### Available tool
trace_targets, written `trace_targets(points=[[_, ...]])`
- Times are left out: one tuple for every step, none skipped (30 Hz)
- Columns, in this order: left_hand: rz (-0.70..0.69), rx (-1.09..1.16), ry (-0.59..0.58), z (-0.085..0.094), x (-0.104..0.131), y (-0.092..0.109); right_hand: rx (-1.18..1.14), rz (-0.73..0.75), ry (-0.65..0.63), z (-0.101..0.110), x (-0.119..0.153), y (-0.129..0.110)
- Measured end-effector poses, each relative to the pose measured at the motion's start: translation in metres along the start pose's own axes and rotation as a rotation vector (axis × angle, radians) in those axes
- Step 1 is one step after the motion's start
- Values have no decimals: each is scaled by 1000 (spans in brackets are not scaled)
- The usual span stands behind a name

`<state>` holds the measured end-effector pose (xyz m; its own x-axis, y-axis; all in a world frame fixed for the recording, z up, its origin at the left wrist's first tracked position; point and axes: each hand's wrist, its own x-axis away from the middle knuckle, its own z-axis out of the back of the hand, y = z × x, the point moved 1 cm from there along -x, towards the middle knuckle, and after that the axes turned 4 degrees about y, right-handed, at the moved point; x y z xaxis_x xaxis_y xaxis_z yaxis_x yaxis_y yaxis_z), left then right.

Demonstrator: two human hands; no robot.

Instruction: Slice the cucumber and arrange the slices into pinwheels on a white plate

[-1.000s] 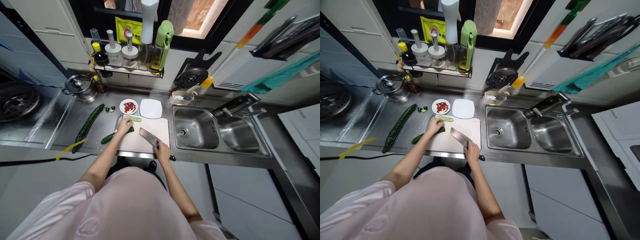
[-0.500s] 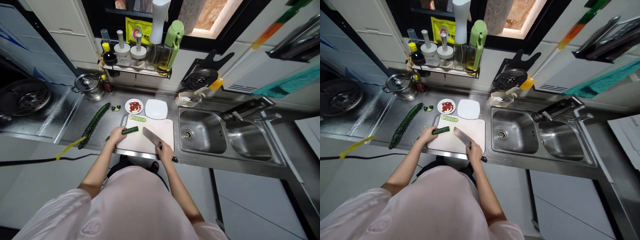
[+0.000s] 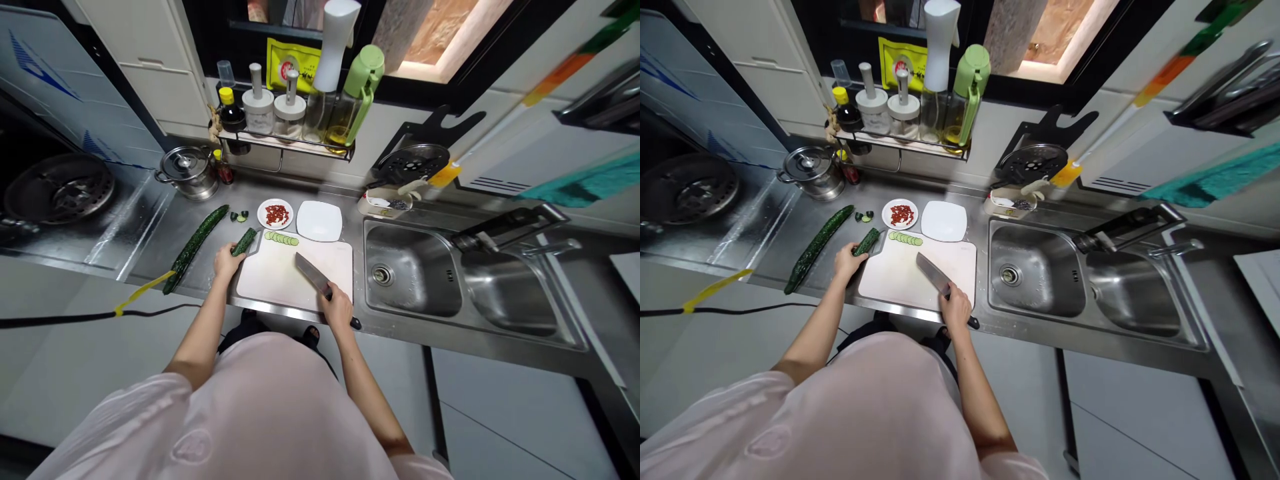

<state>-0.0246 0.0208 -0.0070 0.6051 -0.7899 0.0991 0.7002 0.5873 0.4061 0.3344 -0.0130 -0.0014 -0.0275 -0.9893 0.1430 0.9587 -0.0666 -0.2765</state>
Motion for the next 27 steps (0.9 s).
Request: trace_targets(points=[[43,-1,4,1,-3,0,-7,-3,-1,0,0,0],[80,-1,3,2,-5,0,-12,-4,1,0,0,0],[111,-1,-2,2,-8,0,-16,-5,4,0,0,1],[134,0,-10,3,-10,0,-18,-5,9,0,0,1],[150,0,-16,3,-11,1,-17,-6,14,0,-1,1],[161,0,-21,3,-12,1,-16,-7,18,-1,-1,2],[166,0,-26,3,-13,2,-16,-8,22,-1,-1,2],[170,-1,-32,2,-14,2,-16,-6,23,-2,-1,2],[171,-2,-39,2,-14,3,-18,-5,24,-2,-1,2],[171,-4,-46,1,-15,3,-22,-3,25,-2,-1,2],[172,-6,-53,1,-15,3,-25,-3,27,-3,-1,2],[172,-9,-60,0,-15,3,-29,-3,30,-3,-1,2],[171,-14,-65,-1,-16,3,-32,-4,33,-3,-1,2],[170,-19,-68,-2,-16,3,-35,-5,35,-3,0,2],[169,-27,-69,-2,-16,2,-38,-7,37,-3,0,2],[166,-36,-69,-3,-17,2,-41,-10,38,-3,0,1],[159,-47,-66,-3,-17,1,-45,-13,37,-3,1,1],[150,-58,-59,-3,-17,1,-50,-17,35,-2,1,1],[142,-68,-52,-3,-16,0,-54,-21,31,-2,1,1],[132,-75,-46,-3,-16,0,-59,-24,25,-1,1,1],[122,-80,-41,-3,-15,0,-65,-28,21,0,1,1],[114,-86,-38,-3,-14,0,-71,-33,18,1,1,1],[109,-92,-32,-3,-14,0,-77,-37,18,2,0,1],[105,-100,-24,-3,-13,0,-83,-42,20,4,0,1],[102,-108,-14,-3,-12,-1,-88,-46,24,5,0,1],[102,-115,-4,-4,-11,-1,-92,-55,31,6,-1,1],[106,-119,1,-4,-10,-1,-97,-64,38,8,-1,1]])
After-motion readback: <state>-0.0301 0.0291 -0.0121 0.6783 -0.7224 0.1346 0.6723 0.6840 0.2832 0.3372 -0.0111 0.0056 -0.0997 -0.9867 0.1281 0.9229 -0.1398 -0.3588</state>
